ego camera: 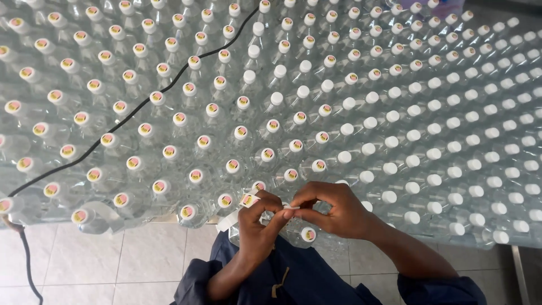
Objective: Manually applying small circular labels to the center of bottle caps on a large grid of water bottles.
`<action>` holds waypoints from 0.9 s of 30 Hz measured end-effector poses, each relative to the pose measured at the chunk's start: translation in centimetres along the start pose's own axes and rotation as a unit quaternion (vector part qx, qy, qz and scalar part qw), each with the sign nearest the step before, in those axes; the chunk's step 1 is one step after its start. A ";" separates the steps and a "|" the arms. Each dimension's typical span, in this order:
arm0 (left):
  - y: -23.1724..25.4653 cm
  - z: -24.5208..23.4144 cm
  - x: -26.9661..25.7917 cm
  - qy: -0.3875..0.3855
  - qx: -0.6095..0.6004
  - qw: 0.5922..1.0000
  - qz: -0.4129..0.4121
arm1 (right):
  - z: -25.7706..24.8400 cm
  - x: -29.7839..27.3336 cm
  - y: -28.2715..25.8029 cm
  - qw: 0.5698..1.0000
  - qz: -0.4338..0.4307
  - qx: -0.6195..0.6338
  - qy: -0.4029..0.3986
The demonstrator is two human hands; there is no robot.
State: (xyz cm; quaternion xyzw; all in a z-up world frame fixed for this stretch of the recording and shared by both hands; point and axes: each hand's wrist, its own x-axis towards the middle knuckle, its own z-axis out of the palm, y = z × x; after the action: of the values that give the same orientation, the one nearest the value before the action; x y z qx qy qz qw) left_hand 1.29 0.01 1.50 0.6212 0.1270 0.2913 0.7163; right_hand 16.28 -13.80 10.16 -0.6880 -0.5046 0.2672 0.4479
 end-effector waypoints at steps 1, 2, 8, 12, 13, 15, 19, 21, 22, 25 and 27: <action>0.1 -0.2 0.0 -0.009 0.008 1.000 0.005 | 0.2 -0.1 0.3 1.000 0.000 0.007 0.025; 0.2 -0.3 -0.1 -0.014 0.017 1.000 0.009 | 0.3 -0.2 0.5 0.999 0.000 0.015 0.045; 1.0 -0.7 -0.1 -0.057 0.036 0.993 0.100 | 0.8 -0.5 0.6 0.998 0.006 0.010 0.062; 0.7 -0.9 -0.3 -0.051 0.047 0.992 0.106 | 0.9 -0.3 0.0 0.998 -0.017 -0.002 0.058; 0.6 -0.9 -0.4 -0.040 0.059 0.992 0.108 | 0.9 -0.1 -0.1 0.997 -0.043 -0.004 0.058; 0.5 -1.0 -0.5 -0.032 0.070 0.991 0.111 | 0.9 0.0 -0.1 0.996 -0.069 -0.008 0.060; 0.5 -1.0 -0.6 -0.022 0.092 0.993 0.076 | -0.7 0.7 1.8 0.994 -0.079 0.003 0.071; -0.1 -0.9 -1.2 -0.027 0.077 0.995 0.057 | -2.6 2.2 4.1 0.994 -0.065 0.030 0.080; -0.6 -1.0 -1.6 -0.034 0.076 0.996 0.044 | -4.0 3.4 5.7 0.992 -0.002 0.014 0.128; 0.1 -0.9 -1.8 -0.054 0.060 0.996 0.029 | -7.5 8.0 11.0 0.972 0.102 -0.019 0.210; 1.0 -0.9 -2.0 -0.065 0.045 0.996 0.027 | -9.0 10.6 14.4 0.958 0.144 -0.036 0.243</action>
State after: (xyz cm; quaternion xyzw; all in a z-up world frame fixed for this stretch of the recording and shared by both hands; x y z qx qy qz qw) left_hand -1.06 -0.31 1.93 0.6738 0.0766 0.2631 0.6862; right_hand 33.90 -8.35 2.42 -0.8135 -0.2851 0.1349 0.4887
